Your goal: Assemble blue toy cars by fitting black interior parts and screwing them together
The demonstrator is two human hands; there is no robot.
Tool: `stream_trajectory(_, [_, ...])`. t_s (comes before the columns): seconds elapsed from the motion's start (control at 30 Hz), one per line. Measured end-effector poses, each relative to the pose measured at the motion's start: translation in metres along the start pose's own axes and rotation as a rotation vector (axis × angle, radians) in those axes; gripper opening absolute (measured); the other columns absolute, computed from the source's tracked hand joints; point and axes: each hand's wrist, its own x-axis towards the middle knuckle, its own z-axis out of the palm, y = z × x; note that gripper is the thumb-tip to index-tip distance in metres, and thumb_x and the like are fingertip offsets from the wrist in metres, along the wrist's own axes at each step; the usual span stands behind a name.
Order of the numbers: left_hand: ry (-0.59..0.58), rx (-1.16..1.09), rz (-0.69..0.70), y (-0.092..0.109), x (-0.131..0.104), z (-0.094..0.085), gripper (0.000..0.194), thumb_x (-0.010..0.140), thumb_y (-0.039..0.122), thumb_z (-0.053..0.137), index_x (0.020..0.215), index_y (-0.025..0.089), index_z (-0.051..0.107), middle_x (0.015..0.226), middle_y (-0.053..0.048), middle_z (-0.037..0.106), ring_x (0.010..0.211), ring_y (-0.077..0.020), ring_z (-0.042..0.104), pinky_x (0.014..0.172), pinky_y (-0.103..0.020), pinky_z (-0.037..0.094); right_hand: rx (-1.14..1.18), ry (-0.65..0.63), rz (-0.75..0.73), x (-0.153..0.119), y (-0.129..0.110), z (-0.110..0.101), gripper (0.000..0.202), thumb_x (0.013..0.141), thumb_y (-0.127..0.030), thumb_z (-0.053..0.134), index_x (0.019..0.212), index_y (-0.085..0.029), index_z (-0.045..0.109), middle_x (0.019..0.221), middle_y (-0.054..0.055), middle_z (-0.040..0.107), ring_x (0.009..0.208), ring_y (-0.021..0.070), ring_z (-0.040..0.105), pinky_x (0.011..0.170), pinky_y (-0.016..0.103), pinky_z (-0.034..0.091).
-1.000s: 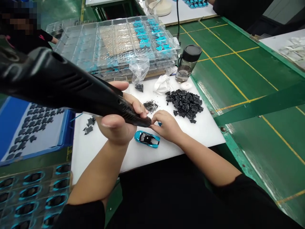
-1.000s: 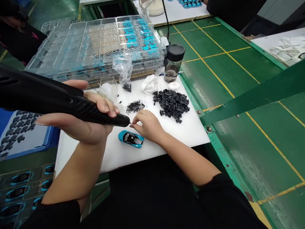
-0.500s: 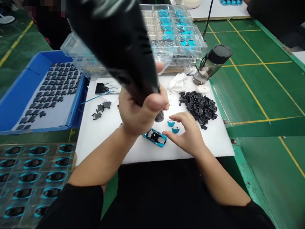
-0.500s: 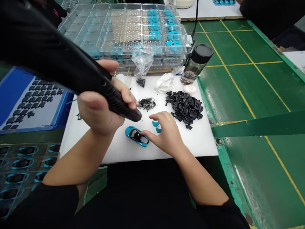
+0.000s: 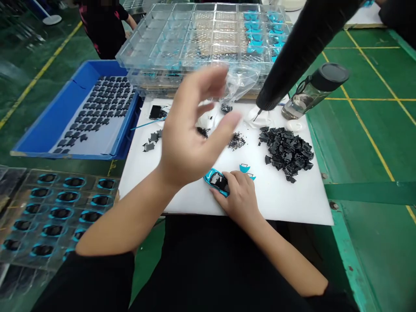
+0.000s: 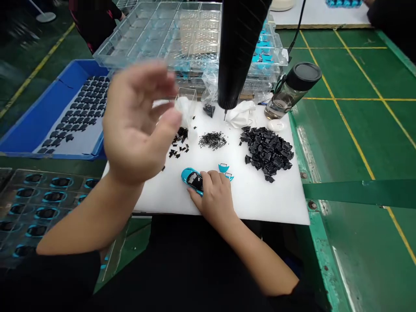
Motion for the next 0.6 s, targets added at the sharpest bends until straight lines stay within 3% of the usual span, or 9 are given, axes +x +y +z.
stream_trajectory(0.07, [-0.060, 0.072, -0.256, -0.019, -0.033, -0.015, 0.035, 0.086, 0.036, 0.067, 0.116, 0.019, 0.064, 0.118, -0.009, 0.066, 0.112, -0.0233, 0.064, 0.097, -0.035, 0.054, 0.034, 0.046, -0.015, -0.002, 0.000, -0.002, 0.042, 0.089, -0.046, 0.064, 0.113, -0.012, 0.060, 0.095, 0.013, 0.063, 0.087, 0.0293, 0.057, 0.079, 0.044, 0.048])
stream_trajectory(0.13, [-0.243, 0.096, -0.559, -0.036, -0.064, -0.026, 0.039, 0.085, 0.043, 0.067, 0.115, 0.018, 0.064, 0.115, -0.010, 0.068, 0.107, -0.0231, 0.065, 0.092, -0.035, 0.055, 0.070, 0.094, -0.023, -0.004, -0.001, -0.003, 0.043, 0.088, -0.045, 0.066, 0.115, -0.012, 0.059, 0.096, 0.013, 0.064, 0.089, 0.0286, 0.058, 0.081, 0.043, 0.049])
stream_trajectory(0.2, [-0.389, 0.084, -0.741, -0.045, -0.086, -0.031, 0.040, 0.085, 0.047, 0.066, 0.113, 0.018, 0.066, 0.112, -0.010, 0.070, 0.103, -0.0228, 0.066, 0.091, -0.036, 0.055, 0.094, 0.138, -0.028, -0.006, -0.002, -0.004, 0.044, 0.087, -0.045, 0.068, 0.115, -0.013, 0.059, 0.096, 0.013, 0.064, 0.089, 0.0281, 0.059, 0.081, 0.042, 0.049])
stream_trajectory(0.3, [-0.439, 0.063, -0.814, -0.044, -0.100, -0.030, 0.036, 0.085, 0.048, 0.065, 0.108, 0.019, 0.070, 0.105, -0.008, 0.073, 0.097, -0.0221, 0.067, 0.090, -0.036, 0.054, 0.109, 0.171, -0.040, -0.007, -0.002, -0.005, 0.043, 0.086, -0.044, 0.069, 0.116, -0.014, 0.059, 0.096, 0.013, 0.065, 0.089, 0.0277, 0.060, 0.080, 0.042, 0.050])
stream_trajectory(0.47, [-0.373, 0.056, -0.845, -0.037, -0.098, -0.026, 0.029, 0.086, 0.045, 0.065, 0.097, 0.020, 0.072, 0.092, -0.005, 0.074, 0.087, -0.0197, 0.067, 0.080, -0.030, 0.053, 0.138, 0.194, -0.066, -0.008, -0.002, -0.006, 0.044, 0.084, -0.044, 0.070, 0.116, -0.015, 0.059, 0.095, 0.013, 0.065, 0.087, 0.0272, 0.061, 0.078, 0.042, 0.051])
stream_trajectory(0.6, [-0.409, 0.074, -0.821, -0.040, -0.100, -0.030, 0.032, 0.090, 0.049, 0.059, 0.090, 0.020, 0.071, 0.080, -0.003, 0.070, 0.076, -0.0178, 0.064, 0.071, -0.028, 0.050, 0.170, 0.191, -0.047, -0.008, -0.002, -0.007, 0.043, 0.084, -0.043, 0.071, 0.116, -0.016, 0.059, 0.095, 0.012, 0.065, 0.089, 0.0270, 0.062, 0.080, 0.042, 0.052])
